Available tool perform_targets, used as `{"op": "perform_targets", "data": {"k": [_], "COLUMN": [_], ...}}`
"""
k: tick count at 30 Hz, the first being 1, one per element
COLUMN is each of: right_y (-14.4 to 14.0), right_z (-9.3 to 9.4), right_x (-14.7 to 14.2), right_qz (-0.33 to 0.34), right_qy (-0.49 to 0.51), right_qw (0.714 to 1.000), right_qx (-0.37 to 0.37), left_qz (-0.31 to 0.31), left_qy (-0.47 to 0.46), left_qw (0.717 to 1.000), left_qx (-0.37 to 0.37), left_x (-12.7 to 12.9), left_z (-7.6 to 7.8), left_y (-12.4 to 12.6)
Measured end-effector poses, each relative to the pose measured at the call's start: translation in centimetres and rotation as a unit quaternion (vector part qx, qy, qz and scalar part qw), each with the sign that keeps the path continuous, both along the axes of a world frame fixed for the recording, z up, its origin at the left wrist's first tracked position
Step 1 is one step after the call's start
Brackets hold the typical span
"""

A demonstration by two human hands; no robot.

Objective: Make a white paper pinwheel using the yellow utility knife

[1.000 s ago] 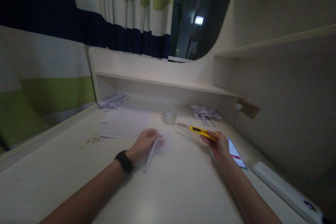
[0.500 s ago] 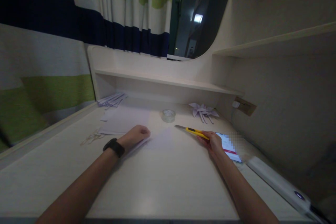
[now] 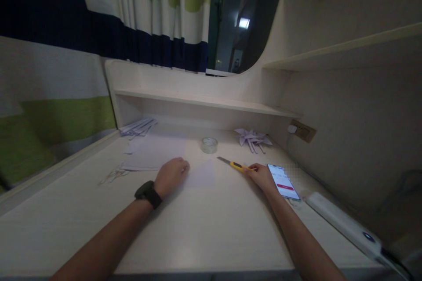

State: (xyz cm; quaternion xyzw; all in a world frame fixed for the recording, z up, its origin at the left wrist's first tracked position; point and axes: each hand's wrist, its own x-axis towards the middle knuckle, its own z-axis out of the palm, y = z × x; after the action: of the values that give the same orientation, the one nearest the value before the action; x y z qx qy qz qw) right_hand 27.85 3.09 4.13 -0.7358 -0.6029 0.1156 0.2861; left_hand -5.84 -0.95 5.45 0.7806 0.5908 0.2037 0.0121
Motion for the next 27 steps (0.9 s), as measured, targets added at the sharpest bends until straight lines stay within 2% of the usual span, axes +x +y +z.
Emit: {"op": "perform_targets", "data": {"k": [3, 6, 13, 23, 25, 27], "right_y": [-0.5, -0.9, -1.4, -1.6, -1.8, -2.1], "right_z": [0.1, 0.1, -0.3, -1.0, -0.8, -0.5], "right_x": [-0.6, -1.3, -2.4, -3.1, -3.1, -3.4], "right_qz": [0.020, 0.013, -0.003, -0.031, -0.033, -0.021], "right_qy": [-0.092, -0.167, -0.185, -0.171, -0.171, -0.167], "right_qw": [0.995, 0.986, 0.983, 0.985, 0.984, 0.982], "right_qx": [-0.017, -0.001, -0.022, -0.004, 0.024, 0.083], "left_qz": [-0.041, -0.052, -0.043, -0.163, -0.169, -0.170], "left_qy": [-0.012, -0.026, -0.070, -0.004, 0.006, 0.007], "left_qw": [0.999, 0.997, 0.993, 0.986, 0.984, 0.984], "left_qx": [-0.031, -0.053, -0.086, 0.042, 0.049, 0.045], "left_x": [1.8, 2.9, 2.6, 4.2, 4.4, 4.5], "left_z": [-0.3, -0.6, -1.6, -2.5, -2.6, -2.7], "left_y": [-0.8, -1.1, -0.3, -2.3, -2.6, -2.7]}}
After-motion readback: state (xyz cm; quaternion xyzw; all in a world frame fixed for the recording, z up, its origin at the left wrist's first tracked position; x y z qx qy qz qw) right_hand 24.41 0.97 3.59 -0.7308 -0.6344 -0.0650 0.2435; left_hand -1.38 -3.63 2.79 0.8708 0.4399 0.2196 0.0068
